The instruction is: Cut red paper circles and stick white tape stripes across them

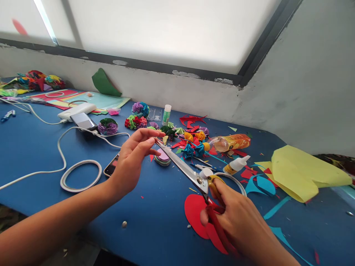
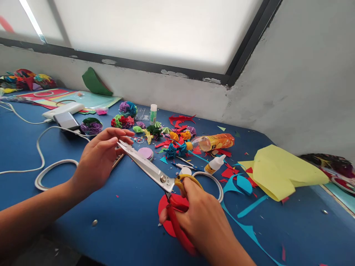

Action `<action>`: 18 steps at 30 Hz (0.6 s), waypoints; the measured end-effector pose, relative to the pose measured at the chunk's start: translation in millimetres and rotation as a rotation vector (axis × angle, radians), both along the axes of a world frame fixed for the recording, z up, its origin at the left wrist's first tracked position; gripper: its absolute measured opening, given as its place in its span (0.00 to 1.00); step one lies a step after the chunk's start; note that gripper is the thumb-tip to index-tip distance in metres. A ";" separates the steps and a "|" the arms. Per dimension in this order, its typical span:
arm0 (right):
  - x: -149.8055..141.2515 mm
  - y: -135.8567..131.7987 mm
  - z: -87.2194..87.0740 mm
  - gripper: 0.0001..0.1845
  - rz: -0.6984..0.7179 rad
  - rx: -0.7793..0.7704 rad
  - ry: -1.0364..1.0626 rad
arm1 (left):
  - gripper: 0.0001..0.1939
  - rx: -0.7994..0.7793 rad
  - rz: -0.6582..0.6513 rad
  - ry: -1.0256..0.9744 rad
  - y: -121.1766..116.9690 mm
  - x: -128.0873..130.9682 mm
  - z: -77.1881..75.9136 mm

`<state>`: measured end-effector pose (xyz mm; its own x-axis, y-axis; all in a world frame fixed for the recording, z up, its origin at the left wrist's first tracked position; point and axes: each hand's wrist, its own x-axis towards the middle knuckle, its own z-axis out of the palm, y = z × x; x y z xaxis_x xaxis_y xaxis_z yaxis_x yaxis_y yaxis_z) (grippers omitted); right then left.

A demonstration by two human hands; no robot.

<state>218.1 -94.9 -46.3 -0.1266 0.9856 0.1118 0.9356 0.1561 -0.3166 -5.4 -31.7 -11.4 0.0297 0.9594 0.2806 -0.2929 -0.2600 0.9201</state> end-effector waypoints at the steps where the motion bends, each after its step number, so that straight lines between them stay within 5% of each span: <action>1: 0.1 -0.3 0.8 0.14 0.004 -0.001 0.002 | 0.04 -0.001 0.002 -0.003 -0.1 0.1 0.2; 12: 2.6 -1.8 -6.4 0.18 0.000 0.123 -0.011 | 0.05 0.020 0.011 -0.077 0.4 0.0 1.4; 18: 1.1 -5.2 -2.4 0.09 -0.004 -0.061 0.044 | 0.06 0.025 0.035 -0.080 0.3 0.1 3.7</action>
<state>219.2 -100.1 -48.7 -0.1188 0.9913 0.0564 0.9213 0.1312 -0.3659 -5.3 -31.4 -7.8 -0.0277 0.9522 0.3043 -0.3557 -0.2938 0.8872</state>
